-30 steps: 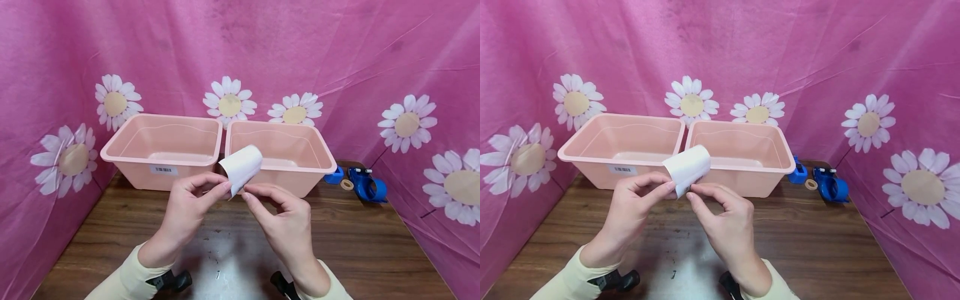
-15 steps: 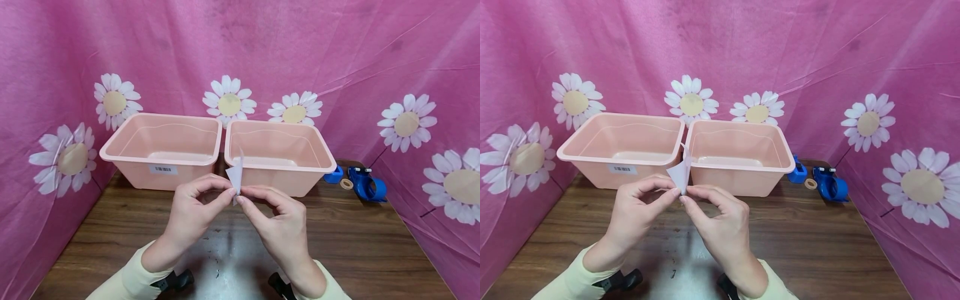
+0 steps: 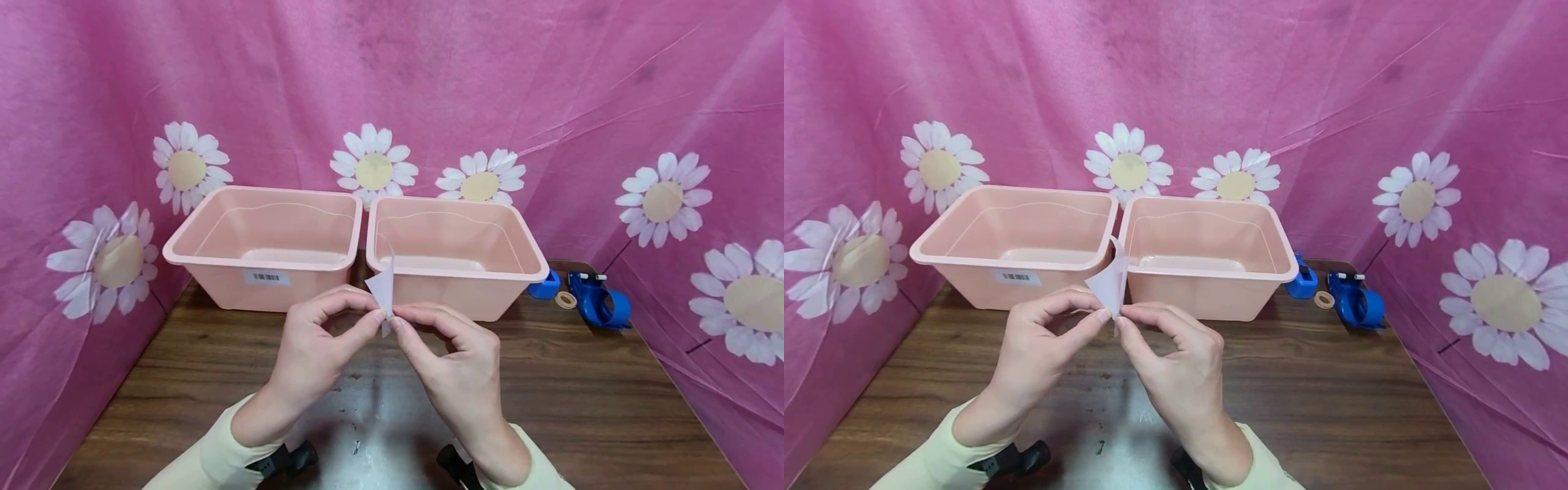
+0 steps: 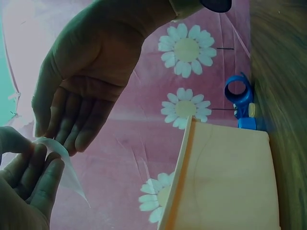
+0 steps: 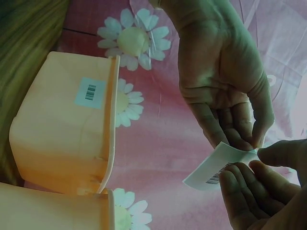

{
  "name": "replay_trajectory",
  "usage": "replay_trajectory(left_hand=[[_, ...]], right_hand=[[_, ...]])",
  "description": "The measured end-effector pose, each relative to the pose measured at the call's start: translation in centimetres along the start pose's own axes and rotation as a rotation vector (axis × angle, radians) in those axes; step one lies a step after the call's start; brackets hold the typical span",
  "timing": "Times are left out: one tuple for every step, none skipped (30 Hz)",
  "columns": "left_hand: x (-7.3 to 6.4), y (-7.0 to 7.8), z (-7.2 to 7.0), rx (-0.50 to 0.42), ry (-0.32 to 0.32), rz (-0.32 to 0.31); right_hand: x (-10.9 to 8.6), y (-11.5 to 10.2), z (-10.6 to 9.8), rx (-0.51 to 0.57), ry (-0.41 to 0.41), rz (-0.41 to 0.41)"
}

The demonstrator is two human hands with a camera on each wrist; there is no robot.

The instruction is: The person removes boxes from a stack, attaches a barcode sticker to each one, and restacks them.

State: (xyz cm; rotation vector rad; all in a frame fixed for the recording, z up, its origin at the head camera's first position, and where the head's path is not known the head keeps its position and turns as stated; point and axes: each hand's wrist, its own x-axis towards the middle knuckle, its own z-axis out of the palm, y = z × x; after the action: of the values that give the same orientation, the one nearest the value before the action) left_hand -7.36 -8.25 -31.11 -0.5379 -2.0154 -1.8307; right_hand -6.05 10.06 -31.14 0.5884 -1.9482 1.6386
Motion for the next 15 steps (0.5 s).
replay_trajectory(left_hand=[[0.0, 0.0, 0.0, -0.003, 0.000, -0.001], [0.0, 0.0, 0.0, -0.007, 0.001, 0.001], [-0.1, -0.1, -0.1, -0.011, 0.001, 0.001], [-0.1, -0.1, -0.1, -0.019, 0.002, 0.004], [-0.1, -0.1, -0.1, -0.025, 0.003, 0.002], [-0.1, -0.1, -0.1, -0.033, 0.004, -0.003], [0.0, 0.0, -0.2, -0.038, 0.007, -0.009], [0.0, 0.0, -0.3, -0.041, 0.011, -0.017], [0.1, 0.1, -0.4, -0.049, 0.014, -0.030], [0.2, 0.2, -0.5, -0.058, 0.015, -0.045], [0.3, 0.3, -0.6, -0.066, 0.014, -0.061], [0.3, 0.4, -0.8, -0.078, 0.012, -0.076], [0.4, 0.4, -0.9, -0.094, 0.009, -0.087], [0.5, 0.5, -1.1, -0.126, 0.003, -0.099], [0.5, 0.5, -1.3, -0.156, -0.002, -0.107]], right_hand=[[0.0, 0.0, 0.0, -0.005, 0.003, -0.001], [0.0, 0.0, 0.0, -0.011, 0.004, -0.003], [0.0, 0.0, 0.0, -0.018, 0.005, -0.003], [0.0, 0.0, 0.0, -0.023, 0.007, 0.000], [0.0, 0.1, -0.1, -0.025, 0.010, 0.003], [0.1, 0.1, -0.1, -0.028, 0.015, 0.008], [0.2, 0.1, -0.1, -0.030, 0.020, 0.012], [0.3, 0.2, -0.2, -0.021, 0.027, 0.017], [0.4, 0.2, -0.2, -0.011, 0.036, 0.027], [0.5, 0.2, -0.2, -0.005, 0.047, 0.035], [0.6, 0.3, -0.3, 0.001, 0.057, 0.044], [0.7, 0.3, -0.4, 0.006, 0.067, 0.057], [0.8, 0.2, -0.5, 0.009, 0.075, 0.069], [0.9, 0.2, -0.6, 0.012, 0.080, 0.084], [1.0, 0.1, -0.8, 0.013, 0.084, 0.100]])
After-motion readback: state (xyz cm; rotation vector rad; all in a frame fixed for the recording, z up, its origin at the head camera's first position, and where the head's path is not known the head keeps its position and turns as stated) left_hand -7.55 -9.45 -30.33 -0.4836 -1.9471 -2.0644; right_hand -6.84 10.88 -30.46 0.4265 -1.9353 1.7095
